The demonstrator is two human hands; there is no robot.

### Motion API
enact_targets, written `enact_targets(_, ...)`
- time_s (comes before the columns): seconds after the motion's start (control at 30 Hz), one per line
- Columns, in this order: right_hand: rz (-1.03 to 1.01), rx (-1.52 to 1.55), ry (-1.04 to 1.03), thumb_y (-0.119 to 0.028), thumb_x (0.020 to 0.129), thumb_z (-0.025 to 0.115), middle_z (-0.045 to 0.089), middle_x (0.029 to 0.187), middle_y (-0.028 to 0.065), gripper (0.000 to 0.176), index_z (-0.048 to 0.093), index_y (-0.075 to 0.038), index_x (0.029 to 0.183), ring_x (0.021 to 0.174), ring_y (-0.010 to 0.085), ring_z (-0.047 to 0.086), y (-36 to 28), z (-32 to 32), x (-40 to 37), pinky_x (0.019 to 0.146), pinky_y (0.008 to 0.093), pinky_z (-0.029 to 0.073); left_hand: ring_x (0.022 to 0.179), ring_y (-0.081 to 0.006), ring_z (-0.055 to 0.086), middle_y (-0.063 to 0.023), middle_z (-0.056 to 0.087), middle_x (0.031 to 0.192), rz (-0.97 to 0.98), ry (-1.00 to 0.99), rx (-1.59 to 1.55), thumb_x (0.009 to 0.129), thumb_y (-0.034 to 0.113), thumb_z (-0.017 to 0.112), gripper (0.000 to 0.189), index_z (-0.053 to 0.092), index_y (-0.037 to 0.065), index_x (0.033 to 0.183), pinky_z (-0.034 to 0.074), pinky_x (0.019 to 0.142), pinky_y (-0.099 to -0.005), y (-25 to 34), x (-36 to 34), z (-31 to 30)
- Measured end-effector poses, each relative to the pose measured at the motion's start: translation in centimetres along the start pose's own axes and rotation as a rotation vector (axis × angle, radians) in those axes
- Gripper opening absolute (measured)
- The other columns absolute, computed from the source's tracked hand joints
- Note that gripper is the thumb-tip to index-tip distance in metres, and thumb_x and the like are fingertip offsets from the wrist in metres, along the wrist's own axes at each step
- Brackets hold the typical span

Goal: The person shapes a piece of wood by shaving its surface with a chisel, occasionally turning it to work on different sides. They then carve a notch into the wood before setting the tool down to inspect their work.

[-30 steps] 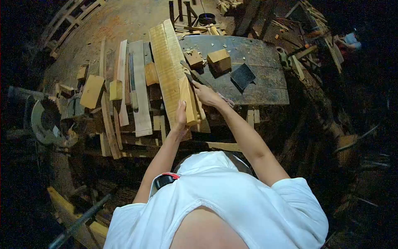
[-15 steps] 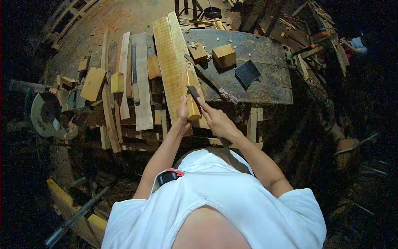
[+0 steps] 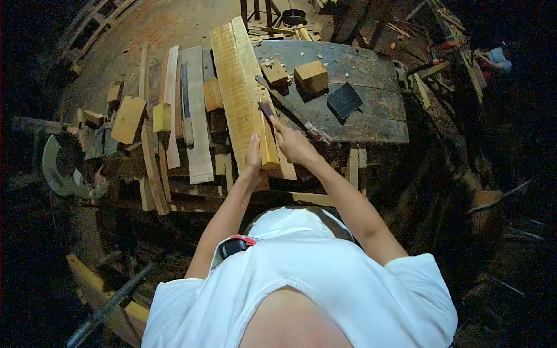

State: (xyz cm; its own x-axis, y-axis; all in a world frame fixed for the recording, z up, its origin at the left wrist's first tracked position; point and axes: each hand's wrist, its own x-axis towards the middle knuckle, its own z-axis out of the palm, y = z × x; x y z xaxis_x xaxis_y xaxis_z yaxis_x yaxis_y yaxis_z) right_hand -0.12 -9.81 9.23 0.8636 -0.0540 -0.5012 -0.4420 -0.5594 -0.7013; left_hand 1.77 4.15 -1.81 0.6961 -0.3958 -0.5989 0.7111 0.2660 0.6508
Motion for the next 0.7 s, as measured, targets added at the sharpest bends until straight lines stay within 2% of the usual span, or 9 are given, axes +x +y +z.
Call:
enact_targets(0.1,-0.045,0.004,0.021,-0.022,0.095,0.034,0.062,0.089,0.0301,0.049,0.032,-0.017,0.143,0.068,0.0394,0.063,-0.2,-0.2,1.4,0.067,0.0463,0.050,0.073,-0.0197,0.063,-0.0075,0.058,0.097,0.006,0.025,0.007,0.100,0.040,0.028,0.041,0.040,0.013,0.129,0.056,0.059,-0.0354,0.0,0.1,0.0)
enact_targets(0.13,-0.248,-0.194,0.188,-0.021,0.094,0.035,0.061,0.089,0.0319,0.049,0.033,-0.016,0.143,0.066,0.0390,0.063,3.2,1.9,3.1,0.067,0.0461,0.050,0.071,-0.0197,0.063,-0.0078,0.058,0.097,-0.001,0.031,-0.032,0.101,0.039,0.027,0.040,0.040,0.013,0.129,0.056,0.057,-0.0348,0.1,0.0,0.1)
enact_targets(0.17,-0.258,-0.199,0.186,-0.021,0.094,0.035,0.061,0.089,0.0319,0.049,0.033,-0.016,0.143,0.066,0.0390,0.063,3.2,1.8,2.2,0.067,0.0461,0.050,0.071,-0.0197,0.063,-0.0078,0.058,0.097,0.008,0.035,-0.037,0.101,0.039,0.027,0.040,0.040,0.013,0.129,0.056,0.057,-0.0348,0.5,0.0,0.4)
enact_targets(0.3,-0.115,-0.168,0.023,-0.023,0.094,0.037,0.062,0.082,0.0301,0.051,0.030,-0.018,0.144,0.063,0.0376,0.063,0.9,0.7,-1.1,0.067,0.0460,0.050,0.069,-0.0202,0.063,-0.0084,0.059,0.095,0.112,0.027,0.019,0.101,0.039,0.027,0.041,0.040,0.012,0.128,0.056,0.055,-0.0352,-1.1,1.0,-0.9)
enact_targets(0.37,-0.112,-0.098,0.014,-0.023,0.094,0.037,0.063,0.077,0.0269,0.051,0.030,-0.018,0.145,0.059,0.0349,0.062,0.2,0.2,0.3,0.063,0.0455,0.050,0.068,-0.0203,0.063,-0.0088,0.059,0.094,-0.048,0.038,-0.016,0.101,0.039,0.026,0.042,0.040,0.011,0.128,0.055,0.054,-0.0361,1.0,-1.2,1.1)
enact_targets(0.43,-0.042,-0.047,-0.012,-0.023,0.094,0.037,0.063,0.076,0.0258,0.051,0.031,-0.017,0.144,0.054,0.0321,0.061,-0.1,0.3,0.8,0.059,0.0442,0.050,0.068,-0.0208,0.062,-0.0095,0.058,0.093,-0.064,0.036,-0.014,0.100,0.041,0.024,0.043,0.040,0.012,0.128,0.055,0.052,-0.0369,0.6,-1.0,1.0)
enact_targets(0.5,-0.174,-0.236,0.155,-0.023,0.094,0.036,0.063,0.079,0.0266,0.051,0.031,-0.017,0.144,0.054,0.0323,0.062,0.7,1.1,2.4,0.060,0.0446,0.050,0.071,-0.0210,0.063,-0.0100,0.058,0.094,0.076,0.056,0.057,0.100,0.041,0.023,0.043,0.039,0.014,0.131,0.055,0.054,-0.0373,0.6,-0.5,1.1)
enact_targets(0.63,-0.146,-0.221,0.074,-0.022,0.094,0.036,0.062,0.084,0.0292,0.052,0.028,-0.018,0.145,0.061,0.0362,0.063,0.8,1.3,-0.6,0.070,0.0473,0.049,0.079,-0.0209,0.063,-0.0100,0.058,0.101,-0.015,0.002,0.026,0.101,0.040,0.024,0.044,0.036,0.016,0.135,0.056,0.060,-0.0376,0.8,-0.8,0.2)
enact_targets(0.7,-0.126,-0.235,0.032,-0.023,0.094,0.036,0.062,0.086,0.0299,0.052,0.027,-0.018,0.146,0.060,0.0371,0.062,0.2,0.7,-0.7,0.068,0.0468,0.050,0.083,-0.0195,0.063,-0.0087,0.057,0.106,0.027,0.094,0.218,0.101,0.038,0.023,0.044,0.033,0.016,0.138,0.055,0.068,-0.0368,0.9,-0.7,0.5)
